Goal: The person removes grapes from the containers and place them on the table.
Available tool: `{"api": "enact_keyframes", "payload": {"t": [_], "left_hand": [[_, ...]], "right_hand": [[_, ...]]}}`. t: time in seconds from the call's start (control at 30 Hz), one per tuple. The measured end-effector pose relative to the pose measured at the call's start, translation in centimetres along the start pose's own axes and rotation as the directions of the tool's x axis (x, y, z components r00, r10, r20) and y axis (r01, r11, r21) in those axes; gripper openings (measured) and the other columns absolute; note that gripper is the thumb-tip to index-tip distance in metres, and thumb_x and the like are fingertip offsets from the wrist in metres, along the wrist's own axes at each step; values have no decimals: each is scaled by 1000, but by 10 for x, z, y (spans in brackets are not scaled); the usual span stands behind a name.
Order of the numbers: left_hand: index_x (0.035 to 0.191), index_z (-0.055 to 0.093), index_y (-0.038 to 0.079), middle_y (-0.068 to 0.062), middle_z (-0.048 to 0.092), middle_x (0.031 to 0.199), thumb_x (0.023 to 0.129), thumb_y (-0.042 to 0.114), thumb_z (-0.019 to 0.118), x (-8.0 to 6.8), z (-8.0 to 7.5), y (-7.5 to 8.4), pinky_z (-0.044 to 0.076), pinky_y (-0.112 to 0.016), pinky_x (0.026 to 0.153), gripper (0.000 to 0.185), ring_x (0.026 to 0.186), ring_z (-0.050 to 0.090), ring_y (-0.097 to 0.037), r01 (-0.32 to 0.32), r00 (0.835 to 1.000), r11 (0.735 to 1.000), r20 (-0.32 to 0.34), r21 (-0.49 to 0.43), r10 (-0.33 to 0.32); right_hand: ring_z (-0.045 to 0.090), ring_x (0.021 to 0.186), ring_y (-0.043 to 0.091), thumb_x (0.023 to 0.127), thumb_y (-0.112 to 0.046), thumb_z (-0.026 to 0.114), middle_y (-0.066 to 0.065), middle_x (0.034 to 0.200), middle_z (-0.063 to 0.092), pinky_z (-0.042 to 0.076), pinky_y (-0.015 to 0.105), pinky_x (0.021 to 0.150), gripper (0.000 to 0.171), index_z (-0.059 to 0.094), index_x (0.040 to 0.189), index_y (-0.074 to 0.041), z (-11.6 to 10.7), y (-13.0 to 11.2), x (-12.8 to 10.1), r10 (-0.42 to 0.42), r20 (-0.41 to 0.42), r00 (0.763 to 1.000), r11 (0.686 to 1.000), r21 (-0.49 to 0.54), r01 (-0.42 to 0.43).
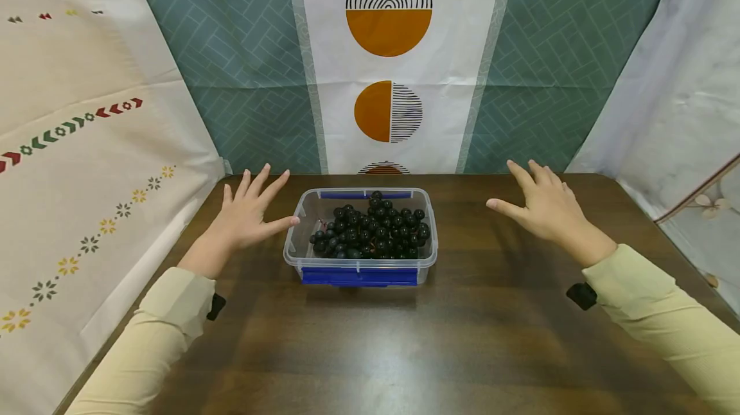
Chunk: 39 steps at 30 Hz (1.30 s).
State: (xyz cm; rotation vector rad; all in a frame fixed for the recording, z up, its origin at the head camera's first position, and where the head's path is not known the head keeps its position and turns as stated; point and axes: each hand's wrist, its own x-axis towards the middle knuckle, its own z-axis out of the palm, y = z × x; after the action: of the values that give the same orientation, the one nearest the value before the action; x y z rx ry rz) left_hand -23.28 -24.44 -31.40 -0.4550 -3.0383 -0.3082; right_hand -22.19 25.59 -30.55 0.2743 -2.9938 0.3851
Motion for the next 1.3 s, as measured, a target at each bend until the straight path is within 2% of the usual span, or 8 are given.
{"api": "enact_keyframes", "payload": {"t": [0.27, 0.63, 0.8, 1.13, 1.3], "left_hand": [[153, 7, 34, -9, -3, 160, 86, 65, 51, 0, 0, 2, 7, -73, 106, 85, 143, -1, -46, -16, 1000, 997, -19, -69, 15], [152, 15, 35, -8, 10, 160, 86, 57, 59, 3, 7, 1, 30, -70, 99, 82, 141, 18, -44, -107, 990, 991, -99, -74, 100], [152, 16, 34, -8, 10, 160, 87, 56, 59, 3, 7, 3, 33, -69, 96, 81, 140, 22, -44, -104, 989, 990, -111, -96, 93], [153, 19, 25, -18, 19, 156, 88, 55, 58, 4, 11, 8, 41, -67, 88, 81, 135, 30, -46, -82, 987, 993, -145, -86, 69], [152, 22, 23, -20, 24, 153, 88, 53, 59, 5, 12, 10, 40, -66, 91, 80, 133, 34, -45, -75, 986, 990, -157, -118, 56]], "right_hand": [[17, 135, 55, 87, -68, 47, 32, 152, 15, 21, 72, 100, 92, 16, 153, -12, -6, -19, -3, -24, 13, 1000, 999, 35, 23], [22, 135, 52, 86, -65, 53, 28, 151, 21, 25, 69, 101, 91, 19, 152, -12, -8, -40, -7, -62, -15, 998, 996, 62, 63], [23, 135, 50, 84, -65, 56, 26, 151, 23, 26, 69, 101, 92, 21, 152, -12, -7, -47, -8, -74, -30, 997, 993, 85, 76], [23, 138, 44, 81, -63, 62, 21, 152, 25, 28, 67, 102, 94, 24, 151, -14, -1, -69, -6, -104, -57, 993, 979, 170, 112], [25, 138, 41, 80, -58, 67, 18, 152, 28, 31, 65, 102, 92, 26, 150, -15, 3, -80, -3, -128, -69, 989, 968, 209, 139]]}}
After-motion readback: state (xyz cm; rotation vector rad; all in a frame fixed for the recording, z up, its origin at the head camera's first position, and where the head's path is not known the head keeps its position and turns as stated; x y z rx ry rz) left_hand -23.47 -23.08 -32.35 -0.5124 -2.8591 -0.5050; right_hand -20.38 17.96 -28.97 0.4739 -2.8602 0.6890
